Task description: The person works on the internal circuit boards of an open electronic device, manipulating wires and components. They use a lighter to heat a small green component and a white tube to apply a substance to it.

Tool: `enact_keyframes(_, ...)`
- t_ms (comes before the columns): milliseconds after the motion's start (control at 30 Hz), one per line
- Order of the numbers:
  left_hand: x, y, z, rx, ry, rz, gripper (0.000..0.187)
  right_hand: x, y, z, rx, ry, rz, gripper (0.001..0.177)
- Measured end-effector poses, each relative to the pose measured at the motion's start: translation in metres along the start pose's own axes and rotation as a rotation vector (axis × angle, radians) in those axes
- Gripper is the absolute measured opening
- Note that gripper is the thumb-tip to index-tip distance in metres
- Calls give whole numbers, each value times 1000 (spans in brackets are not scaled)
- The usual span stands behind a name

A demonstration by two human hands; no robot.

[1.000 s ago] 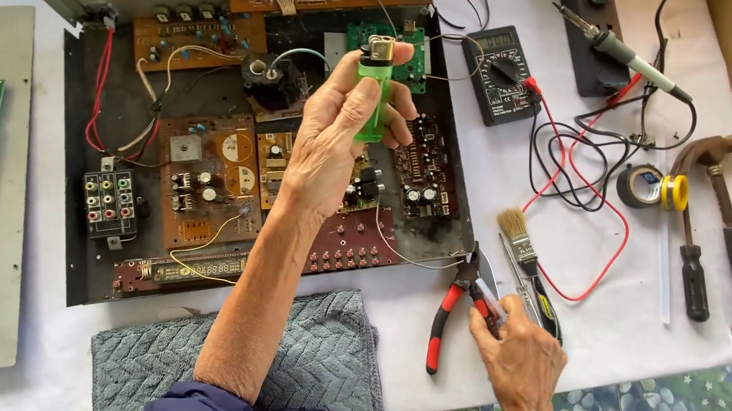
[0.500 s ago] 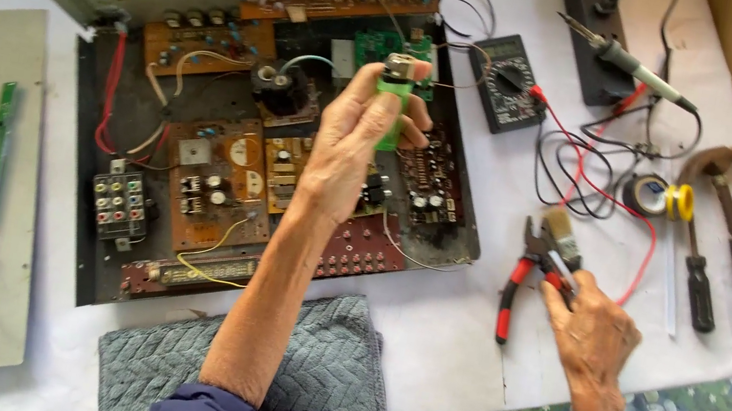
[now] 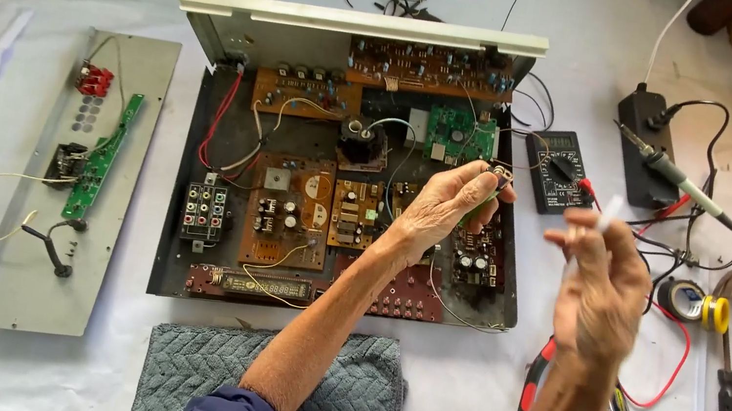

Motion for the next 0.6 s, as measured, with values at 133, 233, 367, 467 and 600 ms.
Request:
enact_keyframes(133, 0, 5, -5, -9, -27, -19, 34, -37, -16, -32, -84, 92, -42, 25)
enact_keyframes(233, 5, 10, -15, 25, -61, -29, 28, -48, -23, -39, -96, 91, -89, 27)
enact_keyframes(367, 9, 11, -26, 37, -82, -45, 27, -52, -28, -49, -200, 78, -148, 34)
enact_keyframes(467, 6, 17, -20, 39, -61, -61, 26, -56, -32, -48, -190, 85, -147, 44)
enact_keyframes(600, -1, 24, -5, 39, -30, -137, 31, -59, -29, -45, -238, 146, -168, 29)
Point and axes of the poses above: each hand's wrist, its own x-axis away from the middle knuckle, its own y-axis out of the back of the hand, z = x × y, the point moved 6 cm from there along -x, towards the middle knuckle, and after that the axes turned 15 degrees about y, right-handed, at the moved point
